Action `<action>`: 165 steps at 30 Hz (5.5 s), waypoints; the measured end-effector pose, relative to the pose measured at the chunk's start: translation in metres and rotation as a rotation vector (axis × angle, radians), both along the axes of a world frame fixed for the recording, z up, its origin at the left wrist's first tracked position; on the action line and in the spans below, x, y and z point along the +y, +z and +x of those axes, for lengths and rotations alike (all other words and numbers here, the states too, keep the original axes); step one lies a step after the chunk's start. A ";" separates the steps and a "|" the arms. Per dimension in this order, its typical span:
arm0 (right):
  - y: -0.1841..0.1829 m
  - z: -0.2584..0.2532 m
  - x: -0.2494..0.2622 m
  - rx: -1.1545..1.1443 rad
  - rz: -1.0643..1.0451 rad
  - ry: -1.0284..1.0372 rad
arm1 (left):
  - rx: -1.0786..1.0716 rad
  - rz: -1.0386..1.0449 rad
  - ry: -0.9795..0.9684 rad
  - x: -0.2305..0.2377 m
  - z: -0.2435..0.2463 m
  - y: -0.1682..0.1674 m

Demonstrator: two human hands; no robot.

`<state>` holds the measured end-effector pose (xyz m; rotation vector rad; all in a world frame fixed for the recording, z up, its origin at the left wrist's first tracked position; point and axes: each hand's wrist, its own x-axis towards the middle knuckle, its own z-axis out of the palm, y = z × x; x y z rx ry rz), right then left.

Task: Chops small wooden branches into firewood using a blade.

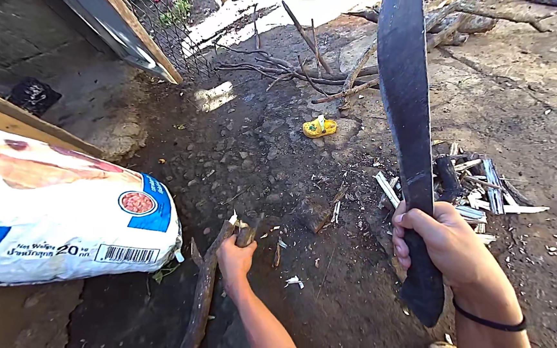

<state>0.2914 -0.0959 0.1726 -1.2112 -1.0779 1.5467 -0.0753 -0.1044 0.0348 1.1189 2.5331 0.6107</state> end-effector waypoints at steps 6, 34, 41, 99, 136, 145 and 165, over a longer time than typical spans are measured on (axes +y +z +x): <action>-0.001 -0.006 0.003 -0.006 -0.066 0.021 | -0.200 0.290 -0.153 0.010 0.019 0.014; 0.009 -0.008 -0.007 -0.029 -0.200 0.105 | -0.869 0.637 -0.014 0.034 0.090 0.002; -0.023 -0.055 -0.006 -0.149 -0.117 0.389 | -0.534 0.539 -0.237 0.007 0.079 -0.017; -0.119 -0.136 -0.030 -0.475 -0.105 0.667 | -0.301 0.458 -0.178 -0.033 0.058 -0.003; -0.177 -0.127 -0.015 -0.605 0.111 0.652 | -1.051 0.431 -0.500 -0.020 0.036 -0.067; -0.175 -0.130 -0.023 -0.665 0.240 0.574 | -0.576 0.374 -0.433 -0.013 0.063 -0.044; -0.173 -0.137 -0.027 -0.688 0.135 0.615 | -0.412 0.303 -0.408 -0.015 0.062 -0.052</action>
